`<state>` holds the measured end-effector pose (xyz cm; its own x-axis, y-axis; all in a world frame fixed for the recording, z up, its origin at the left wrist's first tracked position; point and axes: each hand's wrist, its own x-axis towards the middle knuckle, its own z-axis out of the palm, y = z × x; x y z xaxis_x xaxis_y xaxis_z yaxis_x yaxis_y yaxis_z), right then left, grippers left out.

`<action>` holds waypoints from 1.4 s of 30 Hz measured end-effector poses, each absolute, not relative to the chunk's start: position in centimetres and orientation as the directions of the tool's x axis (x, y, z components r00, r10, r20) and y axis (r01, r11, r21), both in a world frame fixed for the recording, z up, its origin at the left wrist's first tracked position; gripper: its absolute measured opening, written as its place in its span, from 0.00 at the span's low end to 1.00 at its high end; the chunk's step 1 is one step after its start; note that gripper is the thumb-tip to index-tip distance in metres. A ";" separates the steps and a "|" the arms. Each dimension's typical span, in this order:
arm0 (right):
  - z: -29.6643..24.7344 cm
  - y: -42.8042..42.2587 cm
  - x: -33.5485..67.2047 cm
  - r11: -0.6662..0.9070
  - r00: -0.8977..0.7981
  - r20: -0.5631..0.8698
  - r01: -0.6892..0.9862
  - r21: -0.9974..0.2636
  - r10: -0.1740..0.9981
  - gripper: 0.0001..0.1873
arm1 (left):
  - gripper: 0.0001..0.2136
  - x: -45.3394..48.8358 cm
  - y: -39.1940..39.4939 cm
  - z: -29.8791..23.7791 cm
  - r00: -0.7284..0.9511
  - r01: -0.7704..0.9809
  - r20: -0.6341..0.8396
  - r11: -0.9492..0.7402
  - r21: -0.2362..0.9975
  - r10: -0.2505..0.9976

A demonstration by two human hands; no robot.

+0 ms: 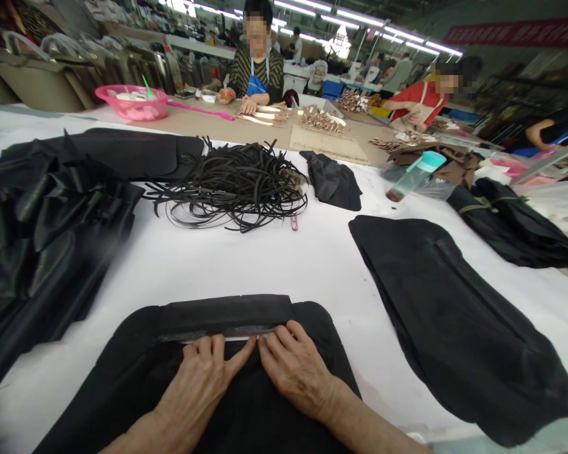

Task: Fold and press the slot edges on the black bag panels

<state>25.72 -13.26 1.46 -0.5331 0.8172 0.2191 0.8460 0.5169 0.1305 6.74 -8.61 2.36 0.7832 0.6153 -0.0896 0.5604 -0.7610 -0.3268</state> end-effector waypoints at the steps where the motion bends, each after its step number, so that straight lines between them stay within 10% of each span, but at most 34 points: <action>1: 1.5 -13.3 25.9 0.523 -0.538 0.225 0.843 0.131 0.812 0.16 | 0.30 6.5 -8.5 2.3 0.792 0.560 -0.070 -0.768 -0.310 0.606; 18: 1.2 -11.6 23.1 0.488 -0.490 0.283 0.869 0.084 0.825 0.12 | 0.11 6.6 -8.5 1.5 0.807 0.568 0.175 -0.822 0.033 0.565; 30: 3.9 -12.7 26.2 0.622 -0.618 0.213 0.781 0.055 0.757 0.17 | 0.18 6.9 -8.9 -0.6 0.823 0.549 0.207 -0.835 -0.046 0.529; 37: 6.0 -14.9 26.8 0.392 -0.297 0.295 0.853 -0.345 0.908 0.15 | 0.19 5.9 -7.7 1.4 0.815 0.580 -0.005 -0.814 0.030 0.580; 42: 3.7 -13.5 29.1 0.176 -0.115 0.235 0.950 -0.257 0.965 0.13 | 0.21 5.8 -8.7 0.5 0.817 0.576 0.100 -0.812 -0.091 0.568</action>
